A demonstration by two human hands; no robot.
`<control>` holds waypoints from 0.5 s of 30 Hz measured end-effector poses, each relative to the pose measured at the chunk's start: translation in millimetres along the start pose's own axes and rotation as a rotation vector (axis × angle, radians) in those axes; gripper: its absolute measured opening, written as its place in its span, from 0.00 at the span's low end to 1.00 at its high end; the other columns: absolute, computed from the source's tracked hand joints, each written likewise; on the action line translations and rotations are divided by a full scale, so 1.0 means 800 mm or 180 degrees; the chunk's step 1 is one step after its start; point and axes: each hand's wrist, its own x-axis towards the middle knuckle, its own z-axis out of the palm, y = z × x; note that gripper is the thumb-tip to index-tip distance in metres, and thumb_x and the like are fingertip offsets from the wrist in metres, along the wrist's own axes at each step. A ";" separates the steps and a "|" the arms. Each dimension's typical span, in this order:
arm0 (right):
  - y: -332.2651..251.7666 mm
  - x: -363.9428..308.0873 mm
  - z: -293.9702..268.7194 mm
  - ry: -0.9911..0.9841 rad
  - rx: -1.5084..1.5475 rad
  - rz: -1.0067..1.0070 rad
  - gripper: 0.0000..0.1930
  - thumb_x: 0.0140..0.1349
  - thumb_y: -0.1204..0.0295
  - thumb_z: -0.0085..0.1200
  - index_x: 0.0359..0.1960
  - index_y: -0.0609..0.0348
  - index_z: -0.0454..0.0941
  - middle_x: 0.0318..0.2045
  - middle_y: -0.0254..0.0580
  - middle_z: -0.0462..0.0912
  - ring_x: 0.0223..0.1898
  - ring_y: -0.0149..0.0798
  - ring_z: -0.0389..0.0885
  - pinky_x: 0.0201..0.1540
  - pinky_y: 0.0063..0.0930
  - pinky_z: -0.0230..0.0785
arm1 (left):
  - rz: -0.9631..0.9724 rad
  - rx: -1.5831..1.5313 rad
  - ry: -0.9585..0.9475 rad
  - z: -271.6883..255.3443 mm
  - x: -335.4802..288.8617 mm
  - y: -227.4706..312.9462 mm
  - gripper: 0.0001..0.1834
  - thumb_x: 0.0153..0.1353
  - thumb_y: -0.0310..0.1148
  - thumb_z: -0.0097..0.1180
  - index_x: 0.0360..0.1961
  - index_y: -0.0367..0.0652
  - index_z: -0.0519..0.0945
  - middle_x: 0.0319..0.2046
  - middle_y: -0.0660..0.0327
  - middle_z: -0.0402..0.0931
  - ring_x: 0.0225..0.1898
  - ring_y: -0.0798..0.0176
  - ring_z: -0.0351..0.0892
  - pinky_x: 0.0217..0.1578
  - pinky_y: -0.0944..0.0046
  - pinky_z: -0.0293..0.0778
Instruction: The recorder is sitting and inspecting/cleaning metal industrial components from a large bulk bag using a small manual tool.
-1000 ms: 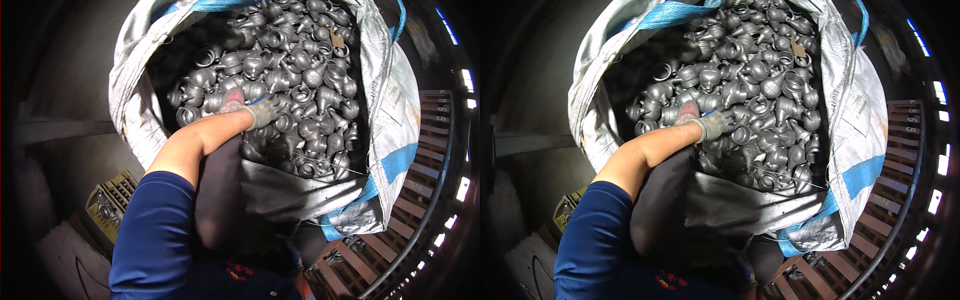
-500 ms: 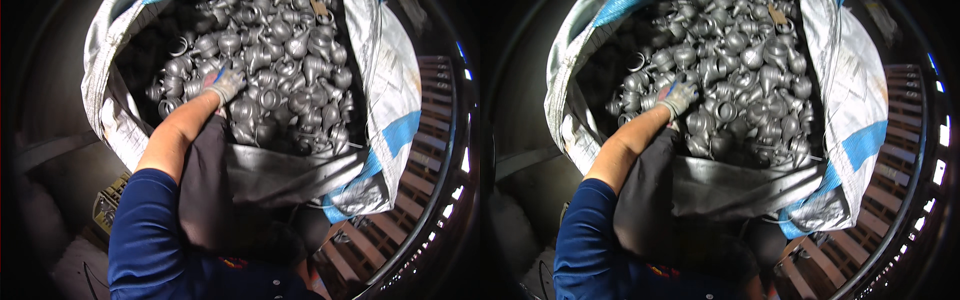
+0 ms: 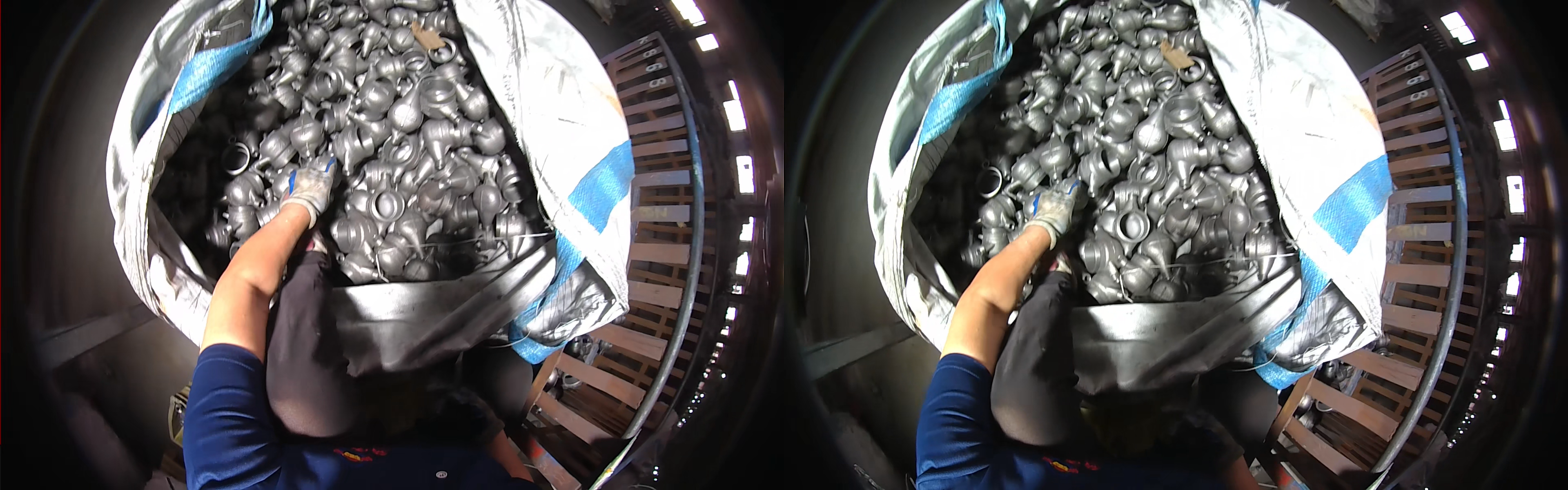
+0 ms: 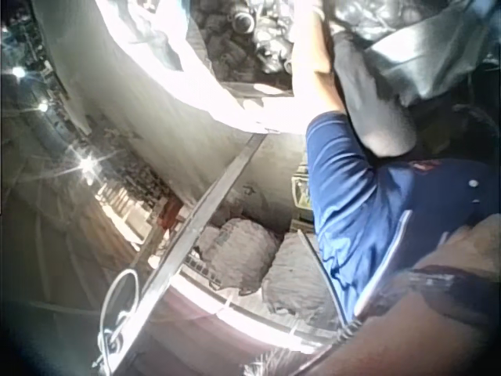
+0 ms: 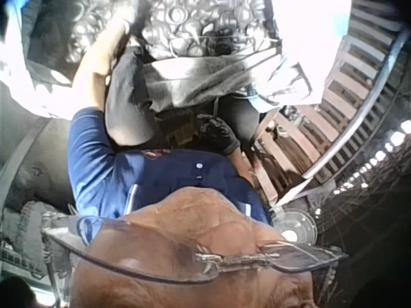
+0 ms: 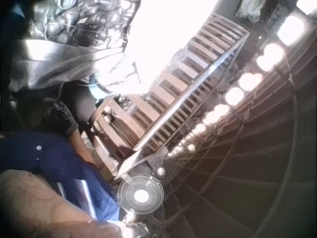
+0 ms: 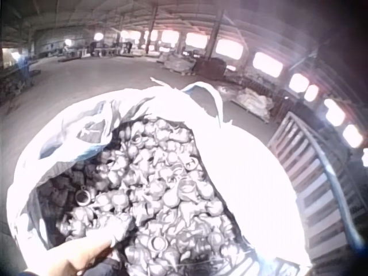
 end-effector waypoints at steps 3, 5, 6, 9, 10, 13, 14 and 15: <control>0.010 0.004 -0.028 -0.0293 -0.0408 -0.0235 0.26 0.59 0.62 0.46 0.55 0.67 0.63 0.33 0.39 0.77 0.35 0.33 0.76 0.45 0.32 0.68 | -0.0562 -0.0763 -0.0015 -0.056 -0.015 0.009 0.32 0.44 0.42 0.60 0.52 0.48 0.69 0.42 0.48 0.75 0.45 0.47 0.74 0.46 0.53 0.69; 0.009 0.003 -0.017 -0.0286 -0.0450 -0.0177 0.26 0.59 0.61 0.47 0.55 0.66 0.64 0.34 0.39 0.77 0.36 0.33 0.76 0.44 0.32 0.68 | -0.0886 -0.1065 -0.0089 -0.056 -0.027 -0.014 0.31 0.44 0.43 0.61 0.51 0.47 0.70 0.43 0.49 0.75 0.46 0.48 0.74 0.47 0.54 0.69; 0.010 -0.003 -0.001 -0.0266 -0.0506 -0.0220 0.25 0.60 0.62 0.46 0.55 0.66 0.63 0.35 0.38 0.77 0.35 0.32 0.76 0.43 0.30 0.69 | -0.0865 -0.1241 -0.0096 -0.056 -0.033 -0.017 0.27 0.43 0.43 0.62 0.45 0.45 0.74 0.40 0.47 0.76 0.45 0.47 0.75 0.46 0.52 0.70; 0.023 -0.007 -0.014 -0.0299 -0.0567 -0.0278 0.20 0.61 0.63 0.45 0.50 0.64 0.67 0.34 0.38 0.77 0.35 0.32 0.77 0.42 0.27 0.70 | -0.0980 -0.1058 0.0270 -0.019 -0.042 -0.024 0.16 0.44 0.41 0.60 0.32 0.43 0.80 0.35 0.47 0.77 0.40 0.45 0.77 0.42 0.53 0.73; 0.025 -0.002 -0.026 -0.0306 -0.0541 -0.0296 0.16 0.63 0.64 0.44 0.46 0.62 0.71 0.33 0.37 0.76 0.35 0.32 0.77 0.42 0.28 0.71 | -0.0996 -0.1148 -0.0114 -0.011 -0.036 -0.034 0.19 0.50 0.41 0.54 0.42 0.41 0.76 0.41 0.44 0.75 0.43 0.48 0.76 0.43 0.53 0.71; 0.014 0.027 -0.049 -0.0439 -0.3060 -0.1230 0.16 0.61 0.67 0.44 0.48 0.63 0.69 0.35 0.36 0.76 0.37 0.30 0.76 0.47 0.26 0.69 | -0.0998 -0.1996 0.0573 -0.029 -0.031 -0.022 0.21 0.50 0.39 0.55 0.46 0.44 0.75 0.42 0.47 0.75 0.44 0.45 0.74 0.44 0.55 0.70; 0.016 0.027 -0.056 -0.0432 -0.4297 -0.1621 0.17 0.61 0.69 0.44 0.50 0.63 0.69 0.35 0.35 0.77 0.38 0.29 0.76 0.49 0.25 0.68 | 0.0314 -0.1398 0.1442 -0.057 -0.034 -0.007 0.23 0.50 0.40 0.56 0.48 0.43 0.73 0.44 0.47 0.74 0.47 0.45 0.72 0.45 0.56 0.69; 0.029 0.014 -0.060 -0.0445 -0.5525 -0.1919 0.18 0.60 0.70 0.44 0.51 0.63 0.68 0.36 0.34 0.77 0.39 0.28 0.75 0.51 0.24 0.67 | -0.0306 -0.1948 0.0728 -0.089 -0.034 0.010 0.26 0.51 0.42 0.57 0.50 0.42 0.71 0.46 0.47 0.73 0.48 0.46 0.71 0.47 0.55 0.69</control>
